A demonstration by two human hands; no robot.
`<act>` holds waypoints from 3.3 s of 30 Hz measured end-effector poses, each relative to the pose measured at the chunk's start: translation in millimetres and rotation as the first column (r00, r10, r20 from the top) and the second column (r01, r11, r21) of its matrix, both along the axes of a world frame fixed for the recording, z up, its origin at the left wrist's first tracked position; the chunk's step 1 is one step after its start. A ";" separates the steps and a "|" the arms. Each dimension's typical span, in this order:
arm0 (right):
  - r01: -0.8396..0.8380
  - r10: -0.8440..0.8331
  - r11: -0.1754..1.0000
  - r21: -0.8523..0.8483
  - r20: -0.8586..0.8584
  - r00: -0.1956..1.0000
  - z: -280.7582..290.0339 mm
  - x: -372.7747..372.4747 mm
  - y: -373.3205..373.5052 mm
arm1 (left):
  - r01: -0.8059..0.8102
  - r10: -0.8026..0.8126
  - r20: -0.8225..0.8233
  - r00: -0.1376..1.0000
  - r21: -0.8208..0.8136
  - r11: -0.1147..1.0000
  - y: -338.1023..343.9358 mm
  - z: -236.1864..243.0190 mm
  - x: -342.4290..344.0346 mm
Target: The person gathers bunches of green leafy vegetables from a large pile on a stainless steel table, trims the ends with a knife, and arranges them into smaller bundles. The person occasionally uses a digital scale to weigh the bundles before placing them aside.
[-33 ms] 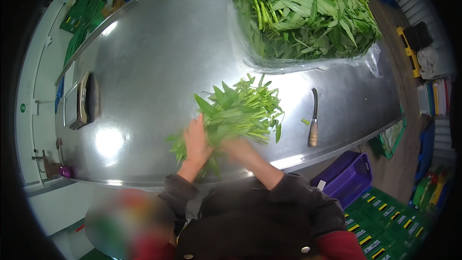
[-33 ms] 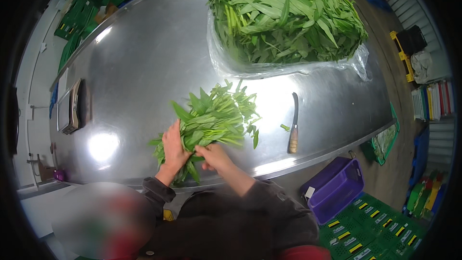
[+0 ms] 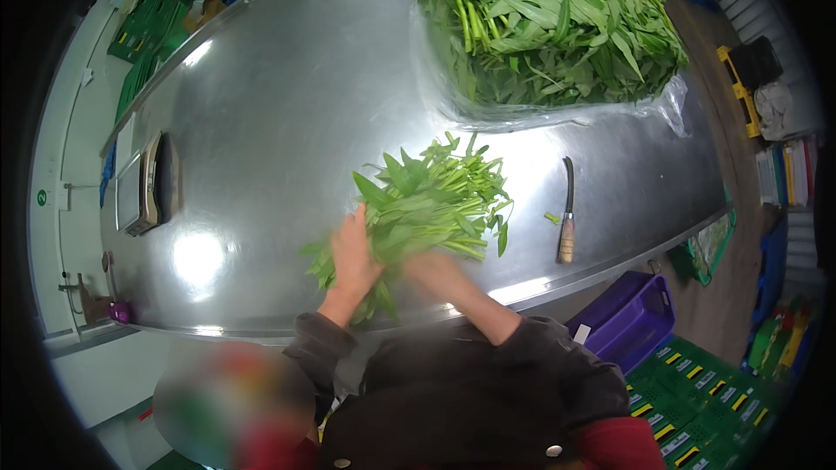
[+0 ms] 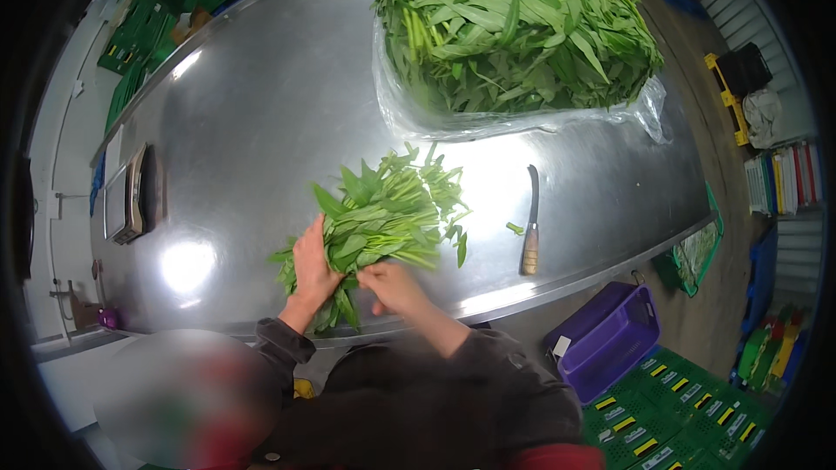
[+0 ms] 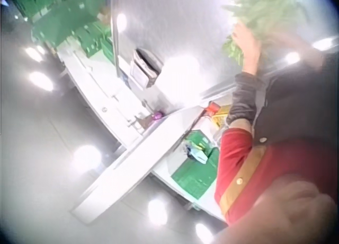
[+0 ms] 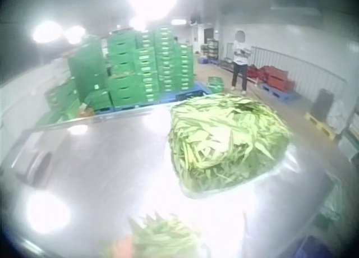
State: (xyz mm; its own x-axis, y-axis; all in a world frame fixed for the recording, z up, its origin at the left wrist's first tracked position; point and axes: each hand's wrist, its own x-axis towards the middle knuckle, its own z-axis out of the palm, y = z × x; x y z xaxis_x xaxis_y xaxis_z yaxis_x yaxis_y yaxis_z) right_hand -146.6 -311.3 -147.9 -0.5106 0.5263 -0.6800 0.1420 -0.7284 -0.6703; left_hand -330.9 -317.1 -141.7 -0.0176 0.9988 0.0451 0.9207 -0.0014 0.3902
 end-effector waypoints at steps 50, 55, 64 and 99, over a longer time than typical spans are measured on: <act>-0.017 -0.166 0.762 0.648 0.221 0.961 69.8 94.4 98.8 | 0.279 -0.266 -0.184 0.946 0.047 0.959 -20.9 133.4 12.4; 0.337 -0.433 0.776 0.534 0.061 0.899 53.7 121.3 117.4 | 0.302 -0.278 -0.219 0.935 0.084 0.950 -28.7 131.2 13.0; 0.313 -0.379 0.885 0.343 0.143 0.914 63.1 139.4 120.0 | 0.313 -0.291 -0.138 0.947 0.180 0.932 -35.8 126.7 -0.5; 0.123 -0.122 0.935 0.332 -0.023 0.992 72.5 90.6 88.2 | 0.128 -0.126 -0.023 0.992 0.190 0.973 -15.0 115.1 6.4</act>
State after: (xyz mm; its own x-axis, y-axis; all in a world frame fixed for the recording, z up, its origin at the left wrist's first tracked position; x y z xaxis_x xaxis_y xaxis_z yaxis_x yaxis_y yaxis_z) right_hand -56.0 -223.1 -75.4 -0.4289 0.7806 -0.4546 0.0642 -0.4756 -0.8773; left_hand -324.4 -332.2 -26.6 0.1107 0.9658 0.2343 0.9122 -0.1923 0.3617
